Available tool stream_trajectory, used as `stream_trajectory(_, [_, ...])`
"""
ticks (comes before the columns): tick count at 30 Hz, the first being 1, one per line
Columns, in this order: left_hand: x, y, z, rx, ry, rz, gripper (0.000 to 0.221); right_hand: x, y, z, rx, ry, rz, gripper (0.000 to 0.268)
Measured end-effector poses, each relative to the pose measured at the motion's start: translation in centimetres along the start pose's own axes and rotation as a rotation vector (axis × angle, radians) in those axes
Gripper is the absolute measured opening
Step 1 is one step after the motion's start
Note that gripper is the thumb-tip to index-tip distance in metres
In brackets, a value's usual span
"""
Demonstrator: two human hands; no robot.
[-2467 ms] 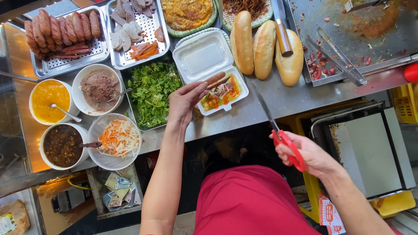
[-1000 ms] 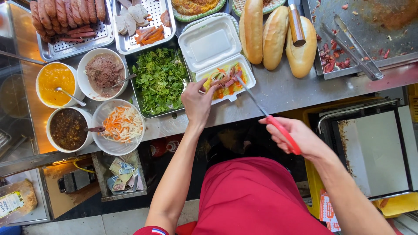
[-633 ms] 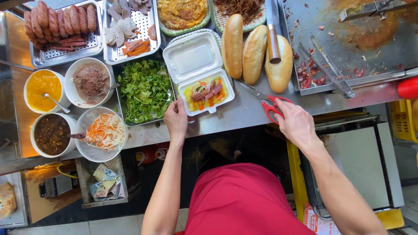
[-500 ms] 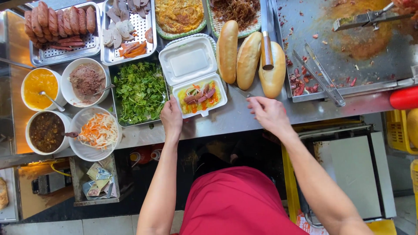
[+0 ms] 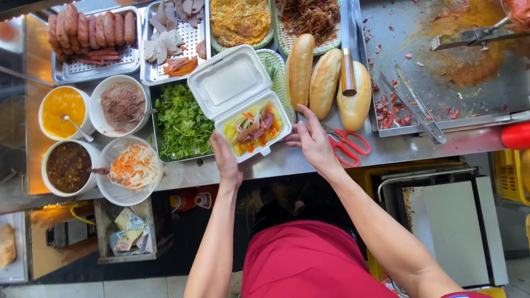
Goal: Preparing a takeaway food container with various meats and vegetables followed by making a lime-based drink.
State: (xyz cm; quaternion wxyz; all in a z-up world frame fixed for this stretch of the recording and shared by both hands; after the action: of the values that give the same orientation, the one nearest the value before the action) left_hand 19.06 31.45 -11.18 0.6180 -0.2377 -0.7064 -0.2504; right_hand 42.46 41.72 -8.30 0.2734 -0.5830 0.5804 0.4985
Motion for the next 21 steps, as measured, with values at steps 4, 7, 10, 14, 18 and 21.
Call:
stream_trajectory(4, [7.0,3.3,-2.4,-0.244,-0.398,-0.367,0.070,-4.4,-0.8,-2.6,0.013,-0.045,0.008,0.056])
stream_trajectory(7, [6.8,3.4,-2.1,-0.374,-0.456,-0.396,0.078,-8.0,-5.8,-3.4,0.085,-0.173,-0.312,0.044])
stream_trajectory(10, [7.6,3.9,-1.9,-0.331,-0.515,-0.371,0.075,-10.3,-17.5,-3.0,0.639,-0.633,-1.130,0.026])
stream_trajectory(14, [9.0,5.1,-2.5,-0.356,-0.492,-0.361,0.075,-7.9,-28.6,0.2,0.706,-0.375,-1.658,0.048])
stream_trajectory(18, [9.8,7.5,-4.2,-0.365,-0.491,-0.381,0.075,-7.1,-35.0,2.8,0.383,0.022,-1.421,0.043])
stream_trajectory(21, [9.5,9.8,-6.2,-0.364,-0.507,-0.409,0.074,-17.3,-34.8,-1.8,0.265,0.320,-1.378,0.047])
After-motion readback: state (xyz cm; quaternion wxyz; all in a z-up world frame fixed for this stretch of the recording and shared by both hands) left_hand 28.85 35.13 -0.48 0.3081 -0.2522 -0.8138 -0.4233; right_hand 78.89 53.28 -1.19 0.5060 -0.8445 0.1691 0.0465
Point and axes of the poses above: each hand's wrist, its own z-axis towards the middle knuckle, its own y-axis out of the palm, x = y × z, the point moved 4 cm from there along z, towards the middle knuckle, and after that the axes turned 10 degrees about x, right-handed, at the moved point
